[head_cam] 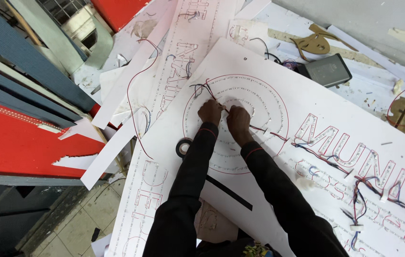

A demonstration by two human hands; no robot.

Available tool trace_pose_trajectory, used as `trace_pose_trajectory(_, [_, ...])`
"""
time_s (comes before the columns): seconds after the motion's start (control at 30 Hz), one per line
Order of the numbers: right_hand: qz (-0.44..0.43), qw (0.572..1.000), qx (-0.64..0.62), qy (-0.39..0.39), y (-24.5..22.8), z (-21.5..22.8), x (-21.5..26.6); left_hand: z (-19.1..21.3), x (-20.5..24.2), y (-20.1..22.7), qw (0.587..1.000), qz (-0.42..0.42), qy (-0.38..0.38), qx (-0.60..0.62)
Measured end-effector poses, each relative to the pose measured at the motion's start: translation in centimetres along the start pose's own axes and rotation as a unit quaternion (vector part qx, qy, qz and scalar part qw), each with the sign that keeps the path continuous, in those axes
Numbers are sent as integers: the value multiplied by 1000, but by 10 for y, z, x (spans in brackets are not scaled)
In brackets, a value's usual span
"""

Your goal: The person assembles a light-up sign by connecting wires to a white board with pre-drawn letter outlines. They use a hot glue gun to secure the wires and components to the board, working on a circular design and the text 'MUNIOUR'.

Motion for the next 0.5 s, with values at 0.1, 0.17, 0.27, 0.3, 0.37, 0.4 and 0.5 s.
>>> trace_pose_trajectory(0.1, [-16, 991, -130, 28, 10, 7, -1, 1, 2, 1, 1000, 1, -4, 10])
trace_pose_trajectory(0.17, [-44, 984, -173, 32, 17, 6, -4, 0, 1, 0, 1000, 6, -9, 12])
trace_pose_trajectory(0.27, [-65, 974, -215, 37, 24, 4, -10, 1, 0, -1, 1000, 11, -7, 12])
trace_pose_trajectory(0.3, [-62, 974, -214, 39, 26, 3, -9, 0, 2, -1, 1000, 7, -3, 10])
trace_pose_trajectory(0.37, [-62, 975, -208, 40, 21, 2, -9, -1, 3, -2, 1000, 17, -6, 15])
trace_pose_trajectory(0.4, [-63, 977, -201, 44, 21, 2, -9, -1, 2, 0, 999, 24, -9, 21])
trace_pose_trajectory(0.5, [-48, 984, -168, 36, 15, 1, -4, -1, 5, -2, 999, 28, -8, 33])
Point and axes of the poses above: each hand's wrist, its own x-axis away from the middle knuckle, its own z-axis out of the back of the hand, y = z × x, the point moved 5 cm from there along -x, towards the middle knuckle, and after that the axes turned 4 degrees about z, right-handed, at the moved point
